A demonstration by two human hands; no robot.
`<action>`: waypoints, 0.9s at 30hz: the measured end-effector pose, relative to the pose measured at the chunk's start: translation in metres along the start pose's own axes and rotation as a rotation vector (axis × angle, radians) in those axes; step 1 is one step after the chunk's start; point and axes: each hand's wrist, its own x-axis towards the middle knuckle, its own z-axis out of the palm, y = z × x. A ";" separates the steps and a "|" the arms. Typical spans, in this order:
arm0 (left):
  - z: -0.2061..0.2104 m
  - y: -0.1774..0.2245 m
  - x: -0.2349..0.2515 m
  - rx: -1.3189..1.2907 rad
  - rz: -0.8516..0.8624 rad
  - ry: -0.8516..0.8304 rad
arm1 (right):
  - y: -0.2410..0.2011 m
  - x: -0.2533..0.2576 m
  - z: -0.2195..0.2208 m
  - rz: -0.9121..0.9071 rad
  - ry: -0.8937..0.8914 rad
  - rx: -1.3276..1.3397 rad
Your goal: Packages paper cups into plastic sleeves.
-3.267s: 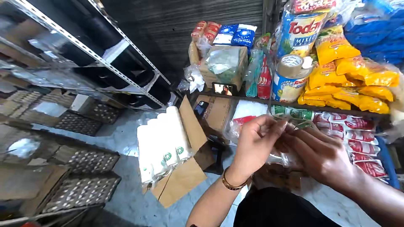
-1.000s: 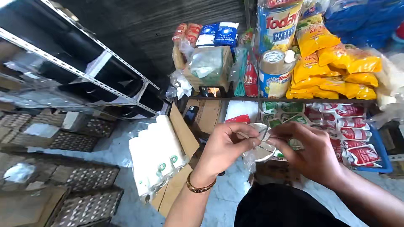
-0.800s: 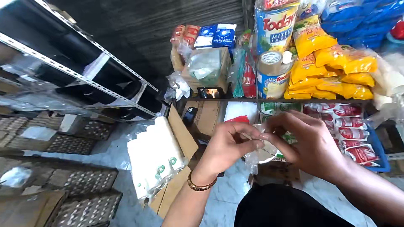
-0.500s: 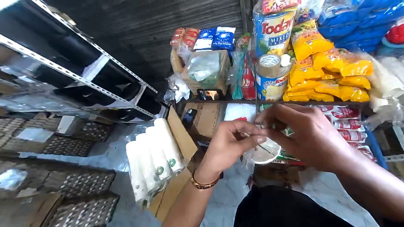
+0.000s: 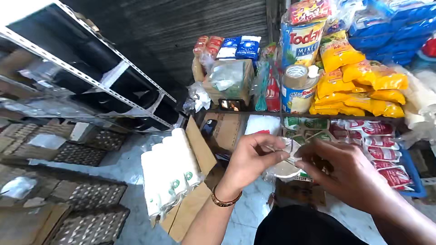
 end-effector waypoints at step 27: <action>0.005 0.000 -0.007 -0.043 0.007 -0.038 | -0.004 0.037 -0.006 -0.122 0.051 0.010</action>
